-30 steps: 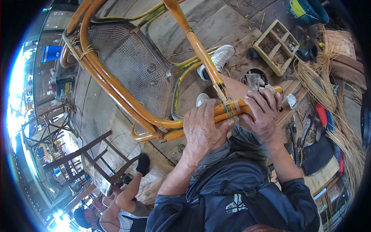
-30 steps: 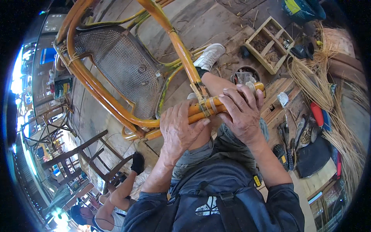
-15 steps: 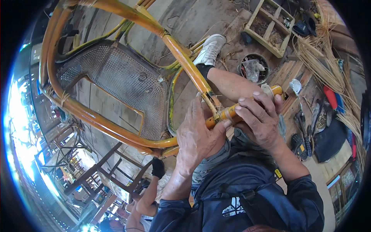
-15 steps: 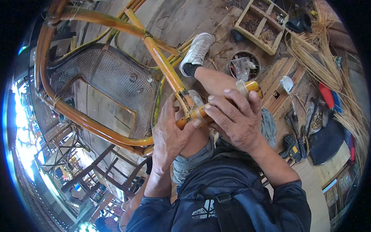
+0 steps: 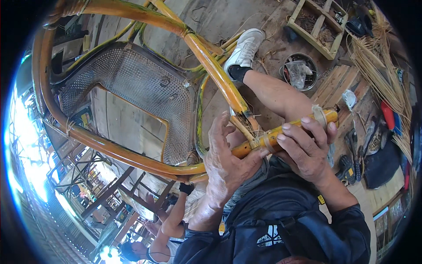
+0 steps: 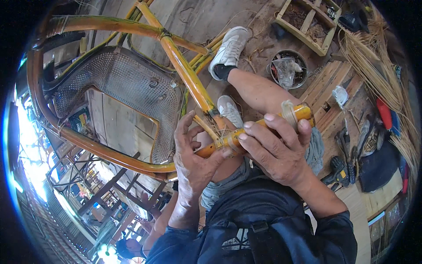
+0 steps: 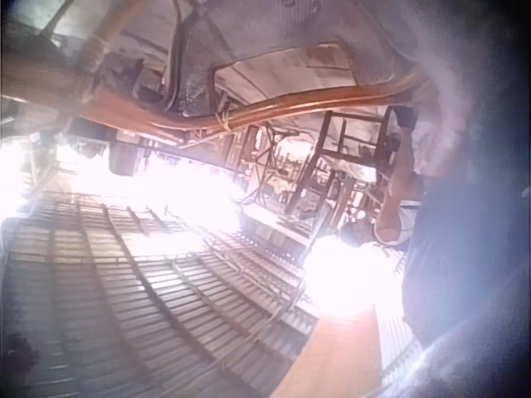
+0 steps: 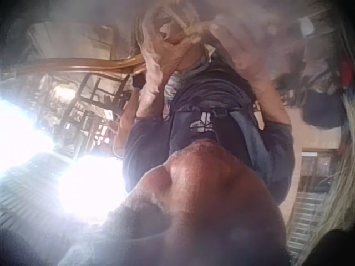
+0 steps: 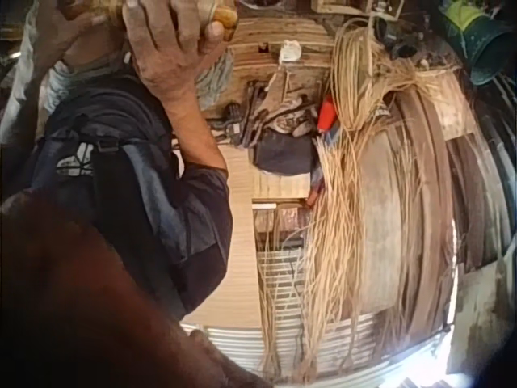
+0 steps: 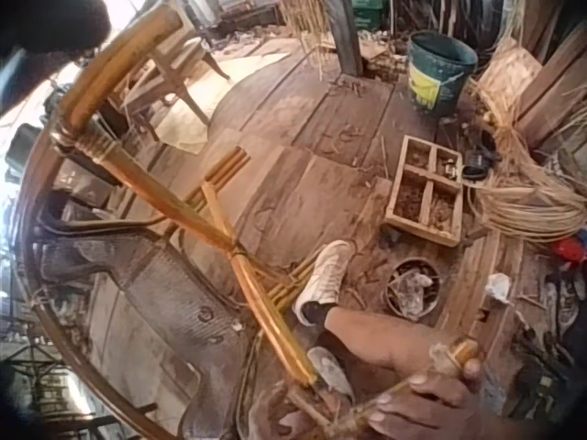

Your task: The person repairs a rattan chair by inserting thin wooden dowels into the frame and tapping them in with a hammer. They work on the chair's leg and armrest joints, occasionally adjusting the chair's position to access different areas. The person also uses a knife to trim excess material from the dowels.

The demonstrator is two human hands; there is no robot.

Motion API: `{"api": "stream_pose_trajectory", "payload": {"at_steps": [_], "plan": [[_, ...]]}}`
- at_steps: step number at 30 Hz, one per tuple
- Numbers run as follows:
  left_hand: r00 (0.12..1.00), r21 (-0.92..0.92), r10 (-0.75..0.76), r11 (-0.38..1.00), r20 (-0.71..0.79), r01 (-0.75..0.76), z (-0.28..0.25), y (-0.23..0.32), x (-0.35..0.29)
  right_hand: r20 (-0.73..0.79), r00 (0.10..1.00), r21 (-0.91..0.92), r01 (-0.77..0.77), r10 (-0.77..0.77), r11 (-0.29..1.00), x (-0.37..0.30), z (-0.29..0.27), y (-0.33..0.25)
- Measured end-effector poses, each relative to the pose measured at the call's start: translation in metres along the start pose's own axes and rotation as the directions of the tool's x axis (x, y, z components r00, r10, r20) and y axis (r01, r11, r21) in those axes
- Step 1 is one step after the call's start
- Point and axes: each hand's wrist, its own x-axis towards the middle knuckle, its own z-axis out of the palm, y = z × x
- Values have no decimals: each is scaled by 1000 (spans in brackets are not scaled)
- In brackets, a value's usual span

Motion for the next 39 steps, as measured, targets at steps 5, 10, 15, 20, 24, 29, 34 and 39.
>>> {"api": "stream_pose_trajectory", "payload": {"at_steps": [5, 10, 15, 20, 24, 29, 34, 39], "plan": [[1000, -25, -16, 1000, 13, 16, -1, -1, -1, 17, 1000, 7, 6, -7, 1000, 0, -1, 2], [998, 8, 58, 998, -5, -58, 0, -5, 0, 45, 998, 2, 33, -33, 999, -2, -3, 5], [996, 41, -22, 999, 87, 19, -5, 3, 5, 24, 1000, 2, -1, 1, 1000, 1, -2, 2], [991, -145, -16, 989, 134, 36, -13, -4, 13, -8, 1000, -3, -11, 11, 1000, 1, 0, 1], [967, -509, -106, 834, 232, 213, -23, -3, 54, -28, 999, 1, -15, 15, 1000, 2, 1, 1], [916, -826, -232, 400, 327, 397, -10, -4, 106, -73, 997, 3, -6, 6, 1000, 3, 5, 1], [845, -828, -368, 266, 387, 495, 3, -7, 139, -57, 998, -7, 3, -3, 1000, 4, 3, 2], [844, -846, -331, 193, 422, 498, 7, -20, 155, -67, 998, 7, -12, 12, 1000, 4, 5, 1]]}}
